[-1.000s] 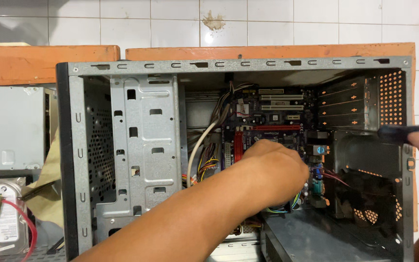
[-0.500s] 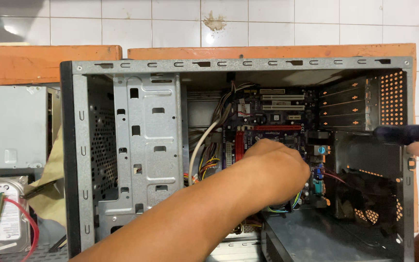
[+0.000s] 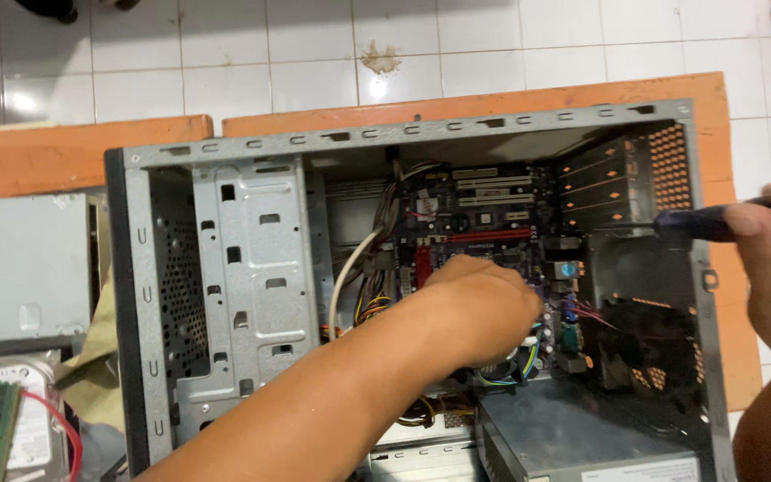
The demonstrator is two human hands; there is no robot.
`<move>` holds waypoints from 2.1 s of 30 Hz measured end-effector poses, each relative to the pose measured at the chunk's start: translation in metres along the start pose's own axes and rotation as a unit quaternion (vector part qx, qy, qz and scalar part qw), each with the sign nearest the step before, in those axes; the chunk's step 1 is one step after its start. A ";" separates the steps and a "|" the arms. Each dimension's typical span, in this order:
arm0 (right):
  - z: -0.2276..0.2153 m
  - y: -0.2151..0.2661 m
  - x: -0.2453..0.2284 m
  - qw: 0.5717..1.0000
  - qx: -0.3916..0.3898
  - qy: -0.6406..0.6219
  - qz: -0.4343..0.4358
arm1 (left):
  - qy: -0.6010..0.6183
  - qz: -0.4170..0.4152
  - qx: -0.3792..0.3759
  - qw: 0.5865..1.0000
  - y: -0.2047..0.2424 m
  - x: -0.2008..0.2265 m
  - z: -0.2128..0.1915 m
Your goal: The person installs a motherboard into a computer case, aligns it with the mounting points, and secures it using a screwdriver. The person then uses the screwdriver to tighten screws at various locations on the motherboard to fasten it to the case.
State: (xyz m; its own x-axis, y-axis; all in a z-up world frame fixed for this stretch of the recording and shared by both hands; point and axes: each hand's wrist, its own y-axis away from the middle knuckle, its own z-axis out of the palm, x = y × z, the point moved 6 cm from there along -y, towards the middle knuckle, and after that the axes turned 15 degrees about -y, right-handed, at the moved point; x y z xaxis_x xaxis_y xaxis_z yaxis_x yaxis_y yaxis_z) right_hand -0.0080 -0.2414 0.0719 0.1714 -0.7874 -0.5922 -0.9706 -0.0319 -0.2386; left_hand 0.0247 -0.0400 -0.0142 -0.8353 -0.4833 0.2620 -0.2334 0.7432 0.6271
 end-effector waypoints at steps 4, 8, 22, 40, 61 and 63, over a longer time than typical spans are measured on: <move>-0.003 -0.023 -0.030 0.996 -0.036 -0.026 -0.082 | -0.014 -0.003 0.004 1.000 0.000 0.000 0.001; -0.006 -0.033 -0.070 0.977 -0.088 -0.048 -0.189 | -0.022 -0.006 0.018 1.000 -0.001 0.001 0.002; -0.009 -0.045 -0.088 0.970 -0.138 -0.081 -0.185 | -0.023 -0.006 0.033 0.999 0.008 0.002 -0.003; -0.011 -0.023 -0.065 0.962 0.092 -0.025 -0.255 | -0.055 -0.004 0.072 0.996 -0.007 0.000 0.004; -0.013 -0.031 -0.100 0.989 0.006 -0.071 -0.131 | -0.059 0.047 0.114 0.991 -0.027 -0.007 0.015; -0.007 -0.028 -0.083 0.984 0.052 -0.031 -0.167 | -0.063 0.044 0.123 0.989 -0.028 -0.005 0.013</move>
State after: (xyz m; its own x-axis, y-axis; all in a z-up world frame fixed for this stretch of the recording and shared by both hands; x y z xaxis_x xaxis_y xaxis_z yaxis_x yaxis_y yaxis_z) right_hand 0.0042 -0.1791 0.1334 0.4907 -0.7051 -0.5119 -0.8365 -0.2167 -0.5033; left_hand 0.0292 -0.0525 -0.0423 -0.9096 -0.3620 0.2041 -0.2583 0.8772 0.4046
